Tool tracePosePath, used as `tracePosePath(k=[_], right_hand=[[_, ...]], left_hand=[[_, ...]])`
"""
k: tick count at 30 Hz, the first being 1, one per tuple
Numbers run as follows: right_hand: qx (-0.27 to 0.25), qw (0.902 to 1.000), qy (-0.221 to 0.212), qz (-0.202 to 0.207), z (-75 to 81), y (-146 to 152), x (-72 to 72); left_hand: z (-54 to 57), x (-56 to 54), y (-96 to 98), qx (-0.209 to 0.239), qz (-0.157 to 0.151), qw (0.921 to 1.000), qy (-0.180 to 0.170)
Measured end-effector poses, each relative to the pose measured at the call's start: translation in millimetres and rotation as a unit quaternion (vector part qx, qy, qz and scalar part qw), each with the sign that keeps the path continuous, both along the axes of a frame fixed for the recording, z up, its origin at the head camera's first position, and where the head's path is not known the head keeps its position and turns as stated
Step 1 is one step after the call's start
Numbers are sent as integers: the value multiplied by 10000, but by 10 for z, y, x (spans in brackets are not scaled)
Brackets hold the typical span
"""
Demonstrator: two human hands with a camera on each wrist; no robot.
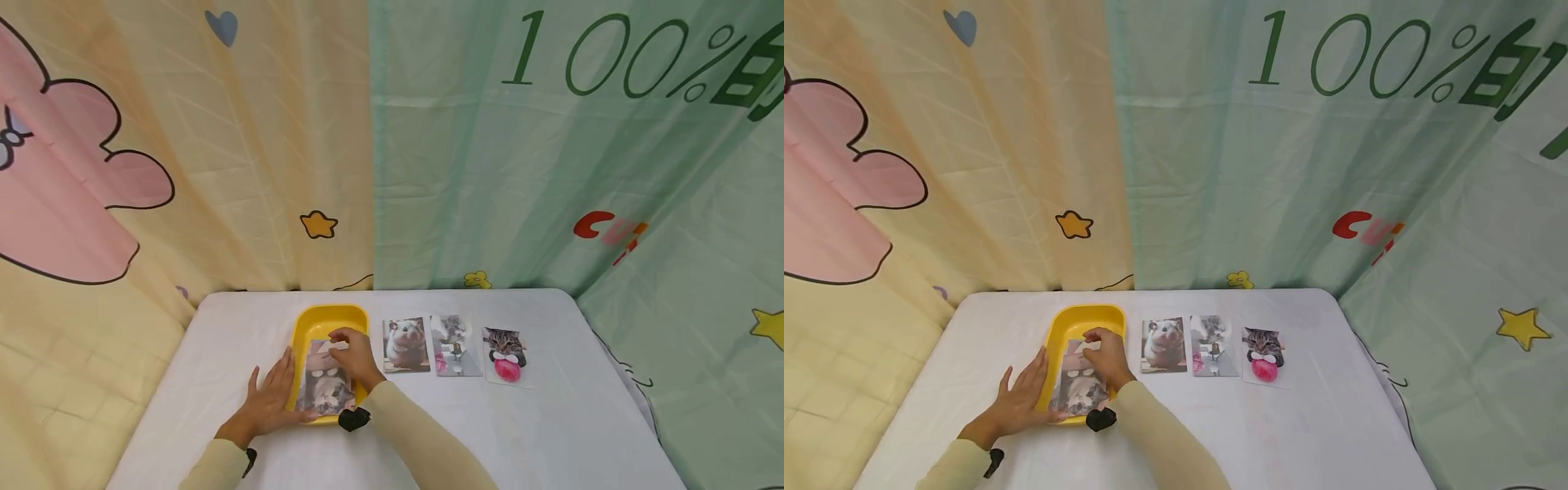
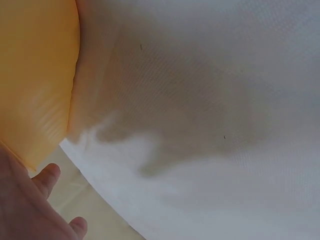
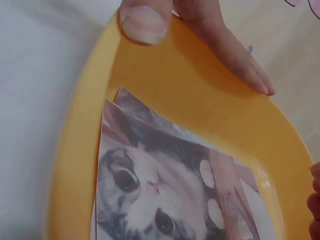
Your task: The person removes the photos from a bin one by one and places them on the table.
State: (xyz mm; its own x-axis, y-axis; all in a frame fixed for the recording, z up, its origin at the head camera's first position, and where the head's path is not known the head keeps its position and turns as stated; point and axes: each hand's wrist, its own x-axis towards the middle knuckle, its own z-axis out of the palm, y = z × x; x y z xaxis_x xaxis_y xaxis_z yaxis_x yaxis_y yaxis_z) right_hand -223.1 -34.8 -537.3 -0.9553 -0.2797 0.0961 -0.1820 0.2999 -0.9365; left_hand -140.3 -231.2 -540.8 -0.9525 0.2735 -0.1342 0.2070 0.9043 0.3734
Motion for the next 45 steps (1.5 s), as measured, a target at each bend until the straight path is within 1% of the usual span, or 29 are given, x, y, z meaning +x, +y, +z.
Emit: tracePosePath(k=[2,7,9,11,15,18,23,27,30,34,37,39,42,45], right_hand=[[-85,9998,-90,-134,-16,-72,9],[-176,9969,-614,-456,-95,-176,46],[-80,9961,-618,-621,-126,-196,57],[137,9959,-425,-787,-155,-211,66],[598,9915,-232,-1133,-196,-245,85],[897,9866,-324,-1326,-218,-267,105],[1377,9793,-300,-1453,-248,-288,112],[1780,9744,-164,-1362,-249,-286,115],[2060,9699,-103,-1296,-241,-286,123],[2251,9661,-174,-1249,-242,-288,130],[2267,9662,-201,-1213,-243,-287,129],[2162,9689,-190,-1185,-244,-284,125],[1764,9774,-197,-1147,-253,-278,117],[1125,9872,-304,-1090,-266,-275,117]], left_hand=[[6,3,-12,31,5,10000,-7],[25,-1,-4,125,-13,9998,-158],[33,0,1,108,-6,9998,-153],[39,0,2,99,-17,9999,-120],[53,-1,-10,19,-49,10000,-78],[58,3,-6,-35,-81,9999,-70],[56,8,6,-50,-74,10000,-28],[55,3,0,-56,-61,10000,-32],[48,-1,-7,-47,-63,9999,-102],[45,-4,-4,-23,-37,9999,-122],[48,-4,1,2,-20,10000,-95],[50,-5,2,-5,-29,9999,-104],[54,-3,3,-26,-46,9999,-139],[56,-3,-6,1,-39,9999,-151]])
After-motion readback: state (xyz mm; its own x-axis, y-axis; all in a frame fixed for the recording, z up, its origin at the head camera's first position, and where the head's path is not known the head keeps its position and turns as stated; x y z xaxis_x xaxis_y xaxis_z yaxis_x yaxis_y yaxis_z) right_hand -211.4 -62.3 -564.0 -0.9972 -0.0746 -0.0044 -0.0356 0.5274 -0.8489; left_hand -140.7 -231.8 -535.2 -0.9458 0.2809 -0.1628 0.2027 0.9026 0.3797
